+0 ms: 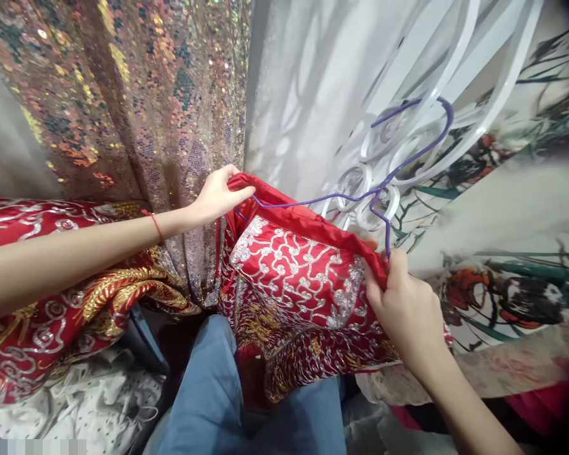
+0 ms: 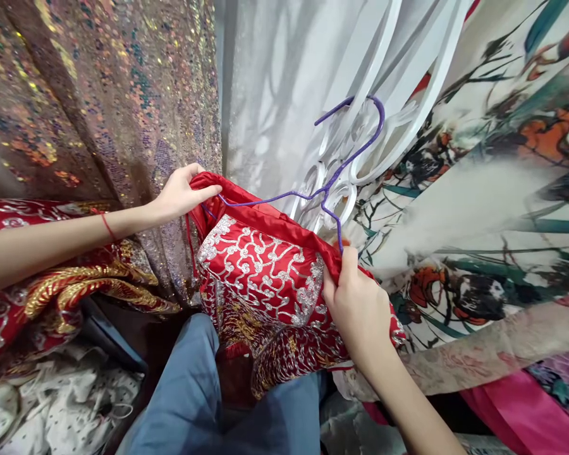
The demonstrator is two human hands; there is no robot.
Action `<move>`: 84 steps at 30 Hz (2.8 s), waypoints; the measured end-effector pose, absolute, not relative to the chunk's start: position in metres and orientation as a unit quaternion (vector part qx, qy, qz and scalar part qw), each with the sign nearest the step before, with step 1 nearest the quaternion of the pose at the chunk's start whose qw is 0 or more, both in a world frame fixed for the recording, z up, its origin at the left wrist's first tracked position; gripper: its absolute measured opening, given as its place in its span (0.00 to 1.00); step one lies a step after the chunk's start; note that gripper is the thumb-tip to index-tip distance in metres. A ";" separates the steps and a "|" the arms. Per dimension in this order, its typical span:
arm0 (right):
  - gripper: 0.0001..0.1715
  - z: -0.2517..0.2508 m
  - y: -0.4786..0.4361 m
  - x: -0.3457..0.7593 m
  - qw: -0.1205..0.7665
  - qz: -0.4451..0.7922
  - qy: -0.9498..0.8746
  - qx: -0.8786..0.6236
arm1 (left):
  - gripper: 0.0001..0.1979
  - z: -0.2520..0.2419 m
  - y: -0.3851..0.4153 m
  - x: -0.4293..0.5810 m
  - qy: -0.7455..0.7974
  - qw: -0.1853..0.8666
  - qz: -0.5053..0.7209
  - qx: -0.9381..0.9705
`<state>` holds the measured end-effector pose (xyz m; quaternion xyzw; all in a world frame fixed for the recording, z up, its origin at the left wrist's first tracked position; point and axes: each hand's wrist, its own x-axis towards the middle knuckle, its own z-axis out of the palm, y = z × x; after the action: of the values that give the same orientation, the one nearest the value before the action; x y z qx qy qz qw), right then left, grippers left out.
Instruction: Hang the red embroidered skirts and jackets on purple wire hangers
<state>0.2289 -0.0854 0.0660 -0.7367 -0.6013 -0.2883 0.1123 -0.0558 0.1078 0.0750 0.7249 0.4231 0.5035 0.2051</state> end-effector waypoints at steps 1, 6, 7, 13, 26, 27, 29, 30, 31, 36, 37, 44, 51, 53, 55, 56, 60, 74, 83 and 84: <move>0.17 0.065 -0.086 0.228 0.111 -0.296 -0.601 -0.735 | 0.11 0.074 0.106 -0.054 0.409 0.207 0.515 0.724; 0.16 0.062 -0.092 0.230 0.110 -0.351 -0.585 -0.723 | 0.08 0.078 0.075 -0.043 0.327 0.175 0.548 0.750; 0.16 0.062 -0.091 0.233 0.112 -0.361 -0.580 -0.721 | 0.08 0.081 0.068 -0.042 0.306 0.182 0.541 0.762; 0.22 0.054 -0.070 0.267 0.176 -0.323 -0.644 -0.671 | 0.07 0.096 0.075 -0.045 0.273 0.264 0.513 0.770; 0.24 0.013 -0.029 0.309 0.417 -0.439 -0.663 -0.440 | 0.10 0.098 0.110 -0.062 0.267 0.434 0.473 0.719; 0.25 0.014 -0.029 0.311 0.421 -0.470 -0.654 -0.417 | 0.11 0.097 0.110 -0.063 0.268 0.450 0.443 0.728; 0.23 0.016 -0.028 0.312 0.410 -0.546 -0.626 -0.377 | 0.13 0.096 0.110 -0.064 0.270 0.463 0.405 0.741; 0.22 0.016 -0.029 0.311 0.393 -0.581 -0.611 -0.368 | 0.14 0.095 0.110 -0.065 0.269 0.466 0.395 0.745; 0.21 0.017 -0.029 0.308 0.373 -0.607 -0.600 -0.364 | 0.14 0.094 0.110 -0.065 0.268 0.469 0.388 0.747; 0.30 0.020 -0.032 0.269 0.326 -0.556 -0.618 -0.451 | 0.17 0.090 0.110 -0.065 0.267 0.496 0.402 0.722; 0.33 0.022 -0.032 0.257 0.330 -0.537 -0.625 -0.460 | 0.18 0.090 0.110 -0.064 0.268 0.500 0.407 0.716; 0.36 0.037 -0.012 0.170 0.263 -0.377 -0.751 -0.473 | 0.16 0.083 0.108 -0.060 0.278 0.501 0.387 0.722; 0.17 0.035 0.012 0.168 0.263 -0.387 -0.750 -0.468 | 0.17 0.092 0.108 -0.067 0.219 0.523 0.297 0.768; 0.14 0.033 0.011 0.174 0.267 -0.413 -0.752 -0.438 | 0.24 0.098 0.105 -0.068 0.212 0.517 0.260 0.788; 0.16 0.030 0.010 0.180 0.284 -0.426 -0.753 -0.414 | 0.28 0.102 0.102 -0.068 0.207 0.498 0.248 0.805; 0.17 0.029 0.011 0.183 0.299 -0.426 -0.752 -0.404 | 0.29 0.103 0.101 -0.067 0.204 0.489 0.248 0.811; 0.19 0.027 0.013 0.191 0.352 -0.414 -0.758 -0.360 | 0.19 0.100 0.100 -0.061 0.214 0.468 0.254 0.819; 0.13 0.048 0.024 0.165 0.307 -0.486 -0.737 -0.354 | 0.16 0.077 0.108 -0.051 0.234 0.493 0.451 0.706; 0.14 0.093 0.025 0.150 0.250 -0.362 -0.853 -0.281 | 0.15 0.078 0.110 -0.052 0.219 0.514 0.433 0.708; 0.12 0.105 0.024 0.150 0.265 -0.317 -0.860 -0.299 | 0.15 0.078 0.110 -0.052 0.218 0.514 0.432 0.708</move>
<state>0.1497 0.0235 0.1053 -0.2990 -0.8602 -0.3173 0.2645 -0.0516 0.1103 0.0779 0.7080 0.2183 0.4324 0.5138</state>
